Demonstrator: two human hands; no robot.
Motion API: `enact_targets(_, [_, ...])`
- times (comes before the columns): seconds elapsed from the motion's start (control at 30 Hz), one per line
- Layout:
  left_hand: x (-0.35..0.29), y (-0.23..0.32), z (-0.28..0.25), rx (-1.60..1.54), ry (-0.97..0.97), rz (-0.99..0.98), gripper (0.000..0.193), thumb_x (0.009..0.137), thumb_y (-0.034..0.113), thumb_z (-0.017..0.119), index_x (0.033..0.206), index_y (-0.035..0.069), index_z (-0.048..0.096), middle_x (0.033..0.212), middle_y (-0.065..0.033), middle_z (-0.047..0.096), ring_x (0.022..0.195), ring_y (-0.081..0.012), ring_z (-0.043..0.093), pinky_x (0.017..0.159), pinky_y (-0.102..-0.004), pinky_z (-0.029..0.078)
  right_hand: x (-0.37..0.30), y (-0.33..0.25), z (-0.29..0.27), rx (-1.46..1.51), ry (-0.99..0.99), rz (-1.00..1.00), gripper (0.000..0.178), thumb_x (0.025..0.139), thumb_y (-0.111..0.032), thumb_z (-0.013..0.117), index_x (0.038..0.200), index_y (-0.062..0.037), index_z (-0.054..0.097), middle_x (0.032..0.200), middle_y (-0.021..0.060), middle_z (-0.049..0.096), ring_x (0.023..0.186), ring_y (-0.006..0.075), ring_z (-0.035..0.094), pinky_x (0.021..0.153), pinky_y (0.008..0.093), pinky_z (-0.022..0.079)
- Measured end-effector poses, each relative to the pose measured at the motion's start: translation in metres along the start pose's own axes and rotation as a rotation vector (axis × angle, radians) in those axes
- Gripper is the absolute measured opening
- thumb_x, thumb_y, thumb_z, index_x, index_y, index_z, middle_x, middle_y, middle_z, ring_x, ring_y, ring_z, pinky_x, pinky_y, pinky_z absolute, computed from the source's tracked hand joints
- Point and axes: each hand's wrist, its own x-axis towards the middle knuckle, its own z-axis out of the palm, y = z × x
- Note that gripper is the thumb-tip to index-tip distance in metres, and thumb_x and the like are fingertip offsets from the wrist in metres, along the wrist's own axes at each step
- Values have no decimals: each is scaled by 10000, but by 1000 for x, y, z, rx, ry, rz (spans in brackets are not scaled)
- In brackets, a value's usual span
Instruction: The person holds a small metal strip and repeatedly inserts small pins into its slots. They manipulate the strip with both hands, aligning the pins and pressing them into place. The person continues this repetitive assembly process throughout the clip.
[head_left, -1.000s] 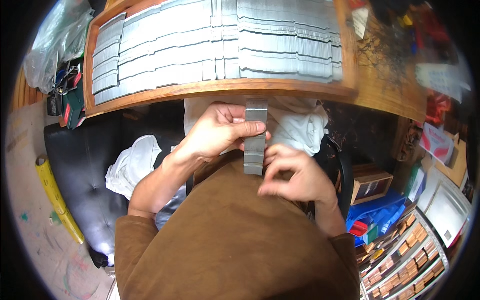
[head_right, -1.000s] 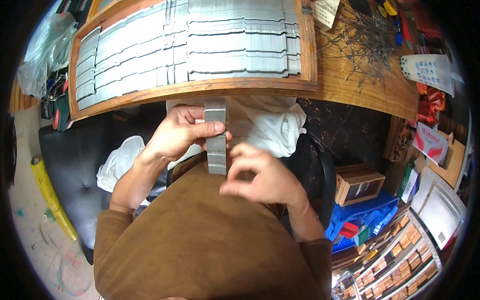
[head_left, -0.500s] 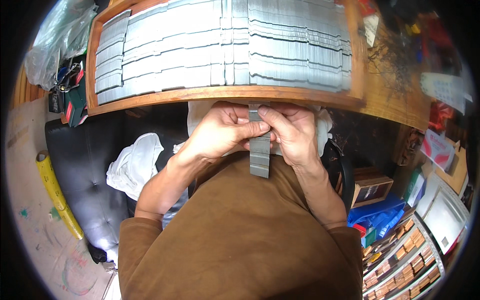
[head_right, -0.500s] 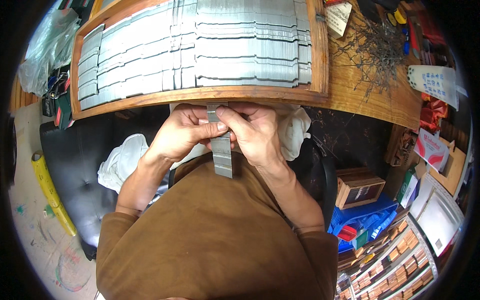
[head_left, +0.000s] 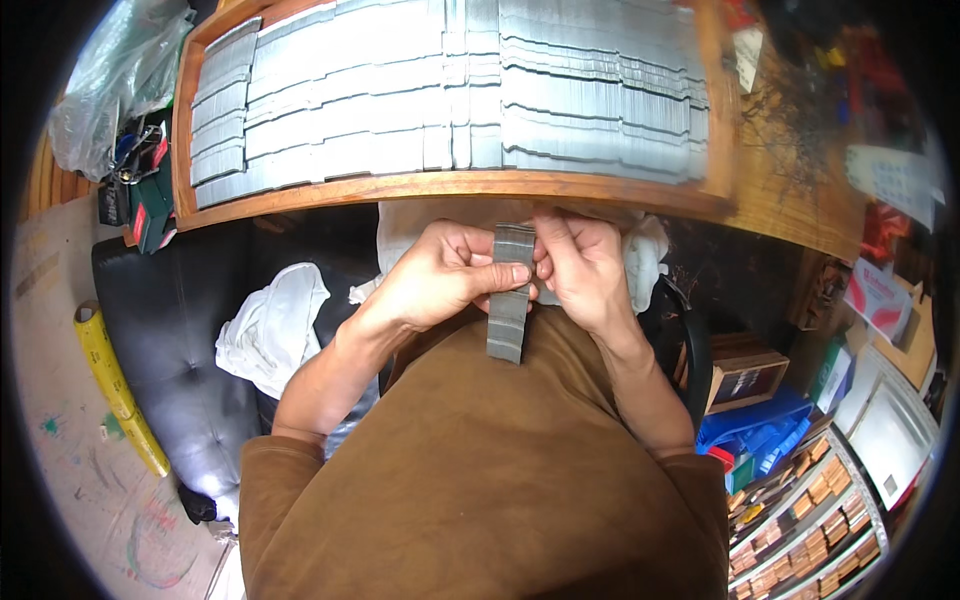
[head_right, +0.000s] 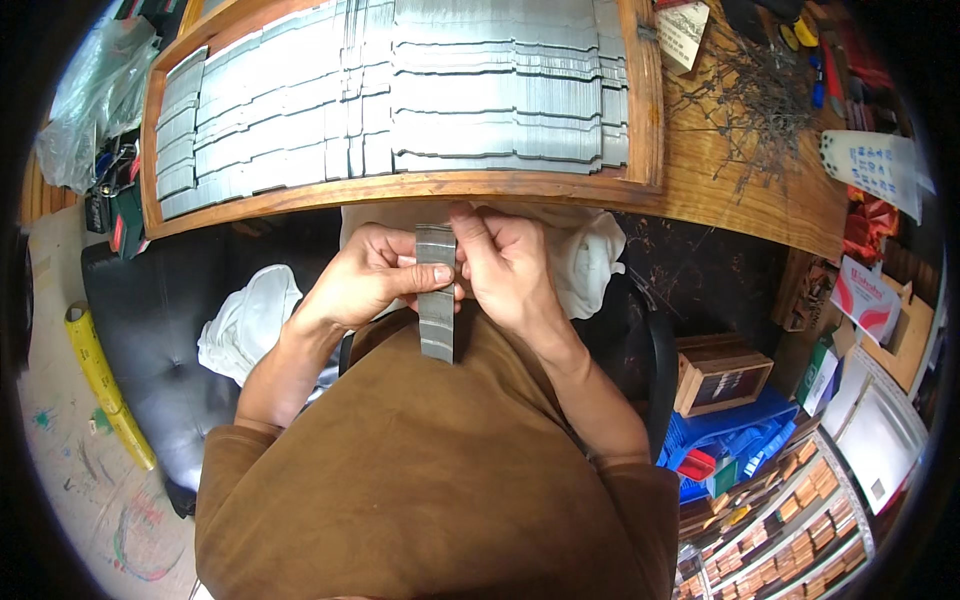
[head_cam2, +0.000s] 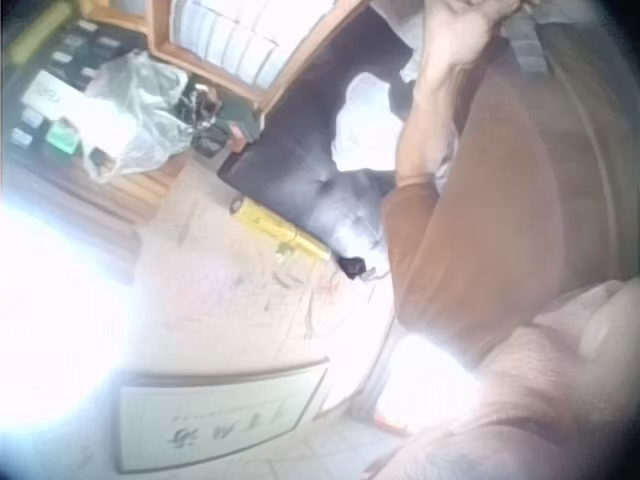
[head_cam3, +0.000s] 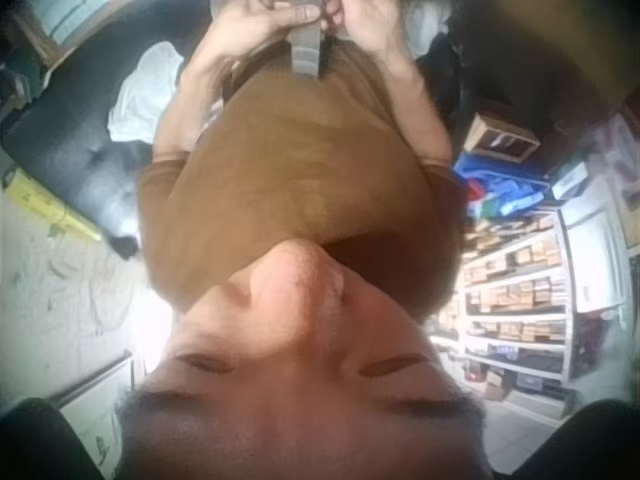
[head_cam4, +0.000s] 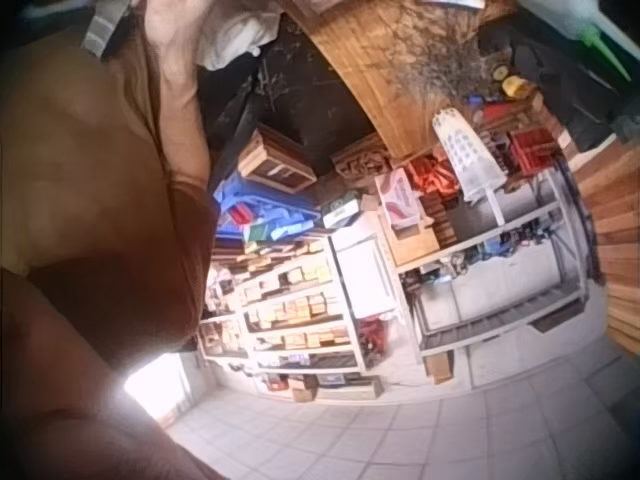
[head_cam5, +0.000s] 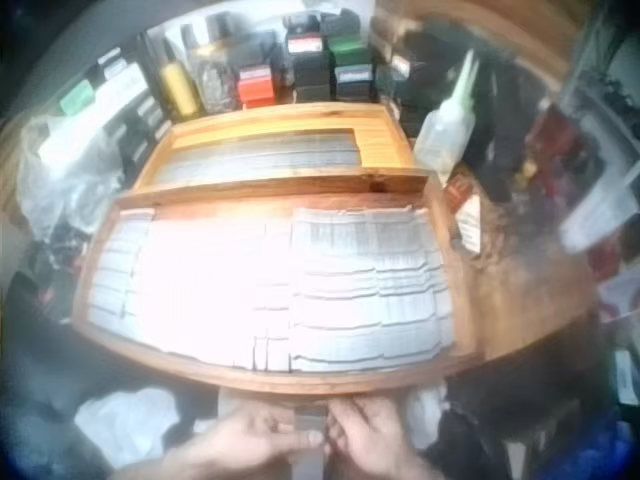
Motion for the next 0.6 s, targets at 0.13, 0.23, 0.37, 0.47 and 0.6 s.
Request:
enact_targets(0.13, [-2, -1, 1, -8, -5, 49, 232, 975, 147, 736, 1149, -7, 739, 959, -101, 786, 846, -162, 759, 669, -242, 566, -2, 0, -8, 144, -199, -104, 179, 1017, -123, 671, 1037, 49, 717, 859, 91, 707, 685, 85, 629, 535, 228, 452])
enact_targets(0.23, [0, -9, -2, 32, 2, 57, 233, 981, 150, 728, 1150, -10, 733, 971, -105, 785, 847, -164, 760, 675, -244, 570, -6, -5, 0, 221, -186, -77, 177, 982, -34, 686, 1122, 72, 705, 899, 100, 720, 693, 89, 642, 563, 219, 489])
enact_targets(0.37, [0, -8, 1, -30, -20, 29, 227, 985, 152, 724, 1141, -13, 731, 977, -102, 784, 844, -162, 758, 683, -241, 571, -5, -10, -4, 156, -178, 0, 228, 955, 8, 703, 1167, 89, 687, 907, 98, 727, 686, 102, 649, 591, 228, 531])
enact_targets(0.47, [0, -7, -1, -76, -48, 1, 223, 986, 135, 720, 1141, -24, 728, 988, -105, 783, 862, -149, 750, 715, -236, 570, -4, -11, -7, 140, -189, 33, 245, 952, 18, 705, 1186, 87, 682, 915, 102, 731, 690, 110, 656, 604, 233, 541])
enact_targets(0.6, [4, -16, 0, -22, -20, 102, 222, 984, 101, 716, 1146, -50, 722, 1008, -116, 779, 914, -132, 732, 781, -229, 568, -4, -8, -5, 186, -185, -16, 211, 945, -29, 731, 1121, 85, 713, 863, 77, 723, 650, 76, 628, 563, 215, 523])
